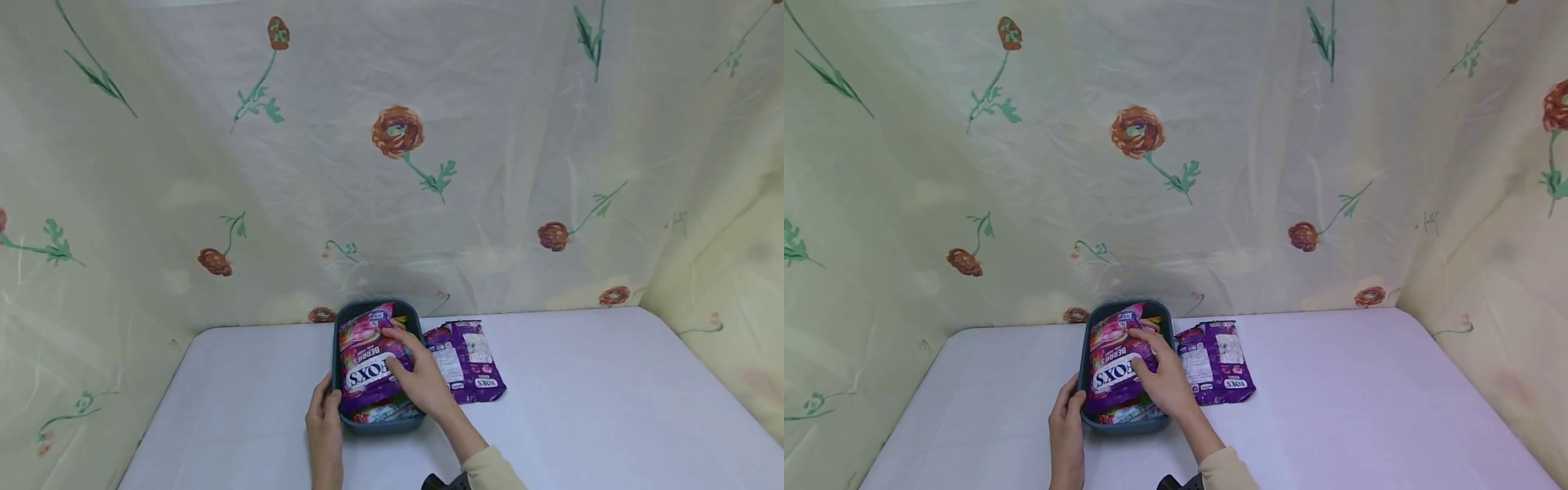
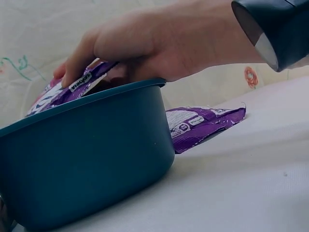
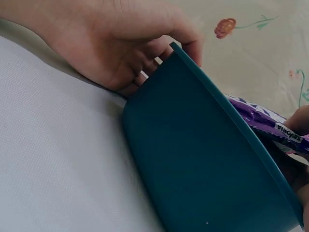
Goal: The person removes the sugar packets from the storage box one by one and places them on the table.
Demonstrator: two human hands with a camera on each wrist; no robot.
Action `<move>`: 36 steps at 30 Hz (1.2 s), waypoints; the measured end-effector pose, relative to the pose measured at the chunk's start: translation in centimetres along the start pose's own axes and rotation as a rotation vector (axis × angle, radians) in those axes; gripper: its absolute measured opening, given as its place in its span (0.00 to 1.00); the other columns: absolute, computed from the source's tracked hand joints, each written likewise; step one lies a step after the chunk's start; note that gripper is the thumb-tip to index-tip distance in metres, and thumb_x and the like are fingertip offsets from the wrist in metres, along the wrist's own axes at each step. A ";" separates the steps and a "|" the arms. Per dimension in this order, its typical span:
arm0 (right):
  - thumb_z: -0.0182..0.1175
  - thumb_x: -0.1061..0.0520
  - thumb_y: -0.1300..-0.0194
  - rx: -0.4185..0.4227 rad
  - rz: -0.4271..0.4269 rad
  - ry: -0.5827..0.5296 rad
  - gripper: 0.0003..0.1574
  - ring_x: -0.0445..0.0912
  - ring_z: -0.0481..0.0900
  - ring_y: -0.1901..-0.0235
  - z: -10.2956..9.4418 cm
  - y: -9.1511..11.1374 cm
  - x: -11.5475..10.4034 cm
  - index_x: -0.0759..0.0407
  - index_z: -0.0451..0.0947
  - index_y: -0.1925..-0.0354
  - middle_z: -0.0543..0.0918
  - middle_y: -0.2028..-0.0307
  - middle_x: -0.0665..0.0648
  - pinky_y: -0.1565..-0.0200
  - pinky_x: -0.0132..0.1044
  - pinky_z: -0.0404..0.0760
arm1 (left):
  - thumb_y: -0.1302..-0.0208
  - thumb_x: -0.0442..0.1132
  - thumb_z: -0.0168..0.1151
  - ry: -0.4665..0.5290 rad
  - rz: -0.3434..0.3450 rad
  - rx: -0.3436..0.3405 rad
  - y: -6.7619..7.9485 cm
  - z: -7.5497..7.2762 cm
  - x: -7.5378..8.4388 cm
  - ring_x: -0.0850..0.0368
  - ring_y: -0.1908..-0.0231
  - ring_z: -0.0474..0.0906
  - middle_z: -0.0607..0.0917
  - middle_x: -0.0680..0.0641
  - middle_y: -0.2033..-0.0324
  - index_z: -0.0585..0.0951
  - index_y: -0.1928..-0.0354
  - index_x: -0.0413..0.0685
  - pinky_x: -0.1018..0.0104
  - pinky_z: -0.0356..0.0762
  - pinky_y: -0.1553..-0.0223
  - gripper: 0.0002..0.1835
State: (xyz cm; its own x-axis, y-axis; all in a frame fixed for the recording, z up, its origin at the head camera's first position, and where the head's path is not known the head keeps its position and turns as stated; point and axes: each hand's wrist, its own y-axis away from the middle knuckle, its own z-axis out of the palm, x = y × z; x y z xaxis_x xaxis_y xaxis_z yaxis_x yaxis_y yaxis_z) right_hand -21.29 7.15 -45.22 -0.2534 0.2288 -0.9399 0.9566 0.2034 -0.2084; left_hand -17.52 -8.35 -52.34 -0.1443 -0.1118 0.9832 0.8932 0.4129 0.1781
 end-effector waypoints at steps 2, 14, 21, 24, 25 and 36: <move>0.54 0.67 0.36 0.011 0.001 0.010 0.28 0.53 0.59 0.30 -0.1 0.3 -0.6 0.56 0.70 0.38 0.66 0.32 0.57 0.31 0.53 0.61 | 0.34 0.41 0.48 0.002 0.005 0.002 0.0 0.0 0.0 0.42 0.32 0.60 0.68 0.40 0.34 0.70 0.36 0.49 0.44 0.57 0.31 0.24; 0.54 0.66 0.35 0.105 0.024 -0.061 0.27 0.52 0.67 0.34 -0.2 0.5 -0.9 0.53 0.70 0.38 0.72 0.36 0.53 0.33 0.50 0.64 | 0.33 0.40 0.47 0.006 -0.009 0.049 0.0 0.1 0.4 0.42 0.35 0.65 0.69 0.39 0.35 0.70 0.36 0.51 0.45 0.63 0.34 0.23; 0.55 0.62 0.34 0.137 0.027 -0.083 0.28 0.48 0.69 0.36 -0.3 0.3 1.8 0.40 0.71 0.39 0.73 0.37 0.46 0.35 0.47 0.67 | 0.33 0.39 0.46 0.017 -0.027 0.046 0.0 0.4 0.3 0.43 0.36 0.67 0.70 0.37 0.36 0.70 0.36 0.49 0.45 0.65 0.35 0.24; 0.54 0.60 0.33 0.139 0.041 -0.088 0.28 0.47 0.69 0.36 -0.4 0.4 2.5 0.35 0.70 0.39 0.72 0.37 0.43 0.36 0.47 0.68 | 0.33 0.39 0.46 0.016 -0.032 0.045 0.1 0.4 0.4 0.42 0.36 0.66 0.70 0.37 0.36 0.70 0.36 0.49 0.44 0.65 0.35 0.24; 0.54 0.59 0.33 0.134 0.046 -0.089 0.28 0.47 0.69 0.36 -0.4 0.4 2.5 0.34 0.70 0.39 0.72 0.37 0.43 0.36 0.47 0.69 | 0.33 0.39 0.46 0.018 -0.032 0.046 0.1 0.4 0.4 0.43 0.36 0.66 0.70 0.37 0.36 0.70 0.36 0.48 0.44 0.65 0.35 0.24; 0.53 0.60 0.32 0.087 0.073 -0.167 0.27 0.50 0.73 0.40 -1.1 1.3 2.4 0.36 0.70 0.40 0.71 0.36 0.46 0.46 0.29 0.77 | 0.34 0.39 0.47 0.041 -0.023 0.049 0.0 0.3 0.4 0.43 0.35 0.65 0.70 0.38 0.35 0.70 0.36 0.48 0.45 0.63 0.34 0.24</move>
State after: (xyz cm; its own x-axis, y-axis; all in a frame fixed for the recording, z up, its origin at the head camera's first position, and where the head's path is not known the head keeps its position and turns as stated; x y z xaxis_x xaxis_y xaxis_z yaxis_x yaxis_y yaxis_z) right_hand -20.77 8.97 -47.42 -0.1628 0.0771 -0.9836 0.9822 0.1076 -0.1542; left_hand -17.74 -8.14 -51.93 -0.1458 -0.1578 0.9766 0.8680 0.4533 0.2029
